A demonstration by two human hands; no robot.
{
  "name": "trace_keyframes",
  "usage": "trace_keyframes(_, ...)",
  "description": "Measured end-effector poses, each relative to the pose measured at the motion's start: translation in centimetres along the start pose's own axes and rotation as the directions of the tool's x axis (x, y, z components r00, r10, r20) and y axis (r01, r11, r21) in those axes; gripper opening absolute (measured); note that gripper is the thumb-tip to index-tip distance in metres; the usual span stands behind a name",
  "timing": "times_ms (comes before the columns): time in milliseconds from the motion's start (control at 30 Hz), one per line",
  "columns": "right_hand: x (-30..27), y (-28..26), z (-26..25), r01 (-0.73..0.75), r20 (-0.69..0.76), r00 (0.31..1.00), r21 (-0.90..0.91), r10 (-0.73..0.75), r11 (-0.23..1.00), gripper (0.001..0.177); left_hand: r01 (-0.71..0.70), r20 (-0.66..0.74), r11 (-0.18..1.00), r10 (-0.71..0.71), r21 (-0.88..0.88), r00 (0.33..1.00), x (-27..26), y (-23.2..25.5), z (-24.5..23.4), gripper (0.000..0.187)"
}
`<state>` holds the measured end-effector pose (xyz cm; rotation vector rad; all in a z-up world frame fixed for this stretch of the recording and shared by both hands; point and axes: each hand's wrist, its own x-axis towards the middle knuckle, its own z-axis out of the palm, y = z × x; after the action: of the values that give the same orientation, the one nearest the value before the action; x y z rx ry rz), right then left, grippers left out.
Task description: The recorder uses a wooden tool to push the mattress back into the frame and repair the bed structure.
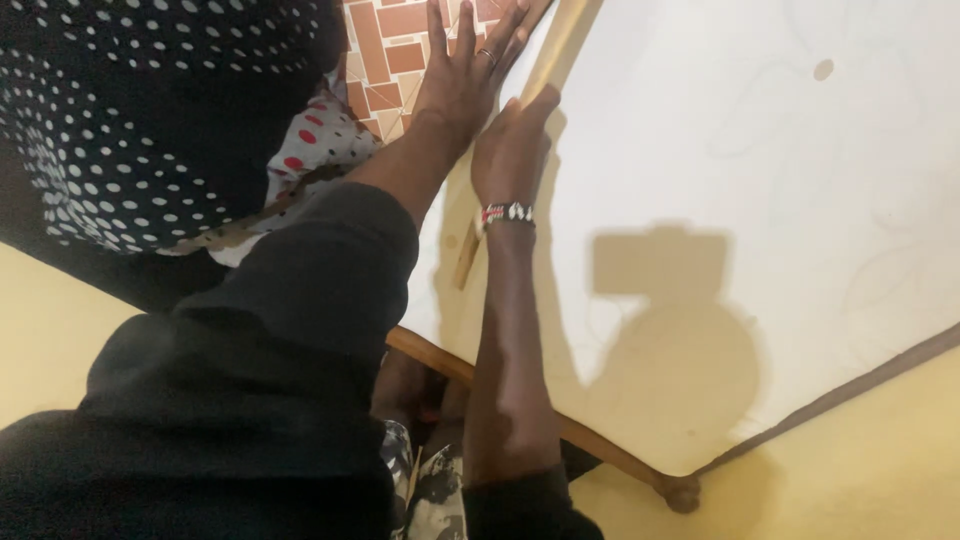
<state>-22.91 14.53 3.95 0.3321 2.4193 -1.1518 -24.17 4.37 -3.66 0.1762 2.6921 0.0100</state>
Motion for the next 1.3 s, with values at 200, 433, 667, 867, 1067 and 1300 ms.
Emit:
trace_keyframes(200,0.3,0.5,0.7,-0.039,-0.007,0.999,-0.020,0.039,0.999,0.043,-0.006,-0.014,0.951,0.012,0.311,1.000,-0.7,0.0,-0.1,0.084)
trace_keyframes(433,7.6,-1.1,-0.1,-0.125,0.058,0.991,0.129,0.118,0.984,0.040,-0.039,0.038,0.969,0.031,0.245,0.999,-1.3,0.1,-0.9,0.077)
trace_keyframes(667,-1.6,-2.0,-0.1,-0.145,0.039,0.988,-0.042,0.147,0.989,0.040,-0.026,0.032,0.979,0.019,0.204,0.999,-1.0,0.3,-2.3,0.081)
trace_keyframes(867,7.3,-1.4,0.0,-0.042,-0.061,0.997,-0.066,0.038,0.997,0.034,0.003,-0.074,0.969,0.015,0.247,0.997,-1.3,0.1,-0.6,0.074)
trace_keyframes(1067,8.2,-2.1,-0.7,-0.064,-0.103,0.993,-0.083,0.055,0.995,0.030,-0.050,-0.031,0.948,0.063,0.314,0.998,-1.9,0.4,-1.9,0.079)
trace_keyframes(1300,3.4,-3.1,0.4,-0.185,-0.067,0.982,-0.156,0.177,0.970,0.032,-0.077,0.203,0.968,0.028,0.240,0.979,-2.3,0.6,-5.0,0.094)
